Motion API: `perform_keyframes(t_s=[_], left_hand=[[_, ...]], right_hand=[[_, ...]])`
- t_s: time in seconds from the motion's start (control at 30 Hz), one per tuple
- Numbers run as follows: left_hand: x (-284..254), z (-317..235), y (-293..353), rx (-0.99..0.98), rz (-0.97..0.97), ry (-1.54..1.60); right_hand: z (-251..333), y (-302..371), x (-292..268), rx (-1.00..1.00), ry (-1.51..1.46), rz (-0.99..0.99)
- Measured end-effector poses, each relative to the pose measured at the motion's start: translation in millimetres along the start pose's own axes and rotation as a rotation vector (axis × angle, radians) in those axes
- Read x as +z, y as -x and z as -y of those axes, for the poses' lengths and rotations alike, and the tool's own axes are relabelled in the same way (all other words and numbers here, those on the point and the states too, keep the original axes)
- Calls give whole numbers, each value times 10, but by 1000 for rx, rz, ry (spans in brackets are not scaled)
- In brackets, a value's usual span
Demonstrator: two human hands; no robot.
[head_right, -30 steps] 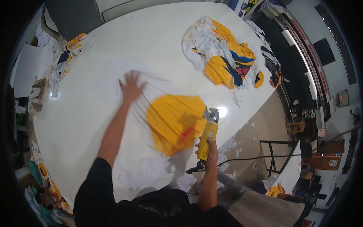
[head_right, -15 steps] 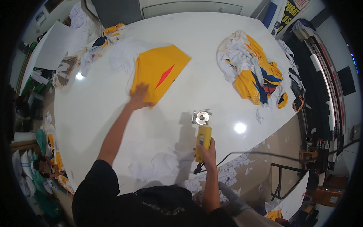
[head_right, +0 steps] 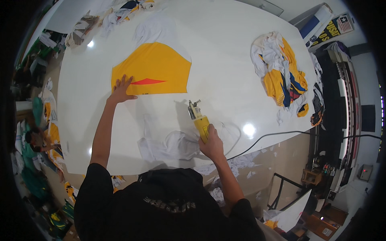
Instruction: The person uses an electric fabric cutter to trim excess white material from the edges of yellow and multicolored printed garment pieces on a large white table.
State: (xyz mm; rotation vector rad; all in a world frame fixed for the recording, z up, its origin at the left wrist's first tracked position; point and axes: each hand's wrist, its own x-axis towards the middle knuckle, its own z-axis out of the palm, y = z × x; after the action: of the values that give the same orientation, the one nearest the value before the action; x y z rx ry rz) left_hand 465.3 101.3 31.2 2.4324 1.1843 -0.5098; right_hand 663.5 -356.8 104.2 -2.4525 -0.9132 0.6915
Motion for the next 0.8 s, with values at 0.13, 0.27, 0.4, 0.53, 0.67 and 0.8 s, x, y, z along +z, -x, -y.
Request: perform_keyframes(t_s=[0.13,0.27,0.4,0.53,0.67,0.8], left_hand=[[37,21,-28,14,-19,17],[55,47,-22,-9,-12,7],[53,57,-20,-1,-16,50],[110,93,-54,6,-39,77],[138,101,-59,12,-47,79],[155,129,-36,29,-65,114]], right_hand=[[11,-235,113,-22,-11,-12],[197,-549,202,-19,-38,-39],[297,-707,213,-22,-38,-57],[385,-702,217,-32,-39,-78],[431,-759,276,-45,-54,-103],[545,-867,272,6,-20,-83]])
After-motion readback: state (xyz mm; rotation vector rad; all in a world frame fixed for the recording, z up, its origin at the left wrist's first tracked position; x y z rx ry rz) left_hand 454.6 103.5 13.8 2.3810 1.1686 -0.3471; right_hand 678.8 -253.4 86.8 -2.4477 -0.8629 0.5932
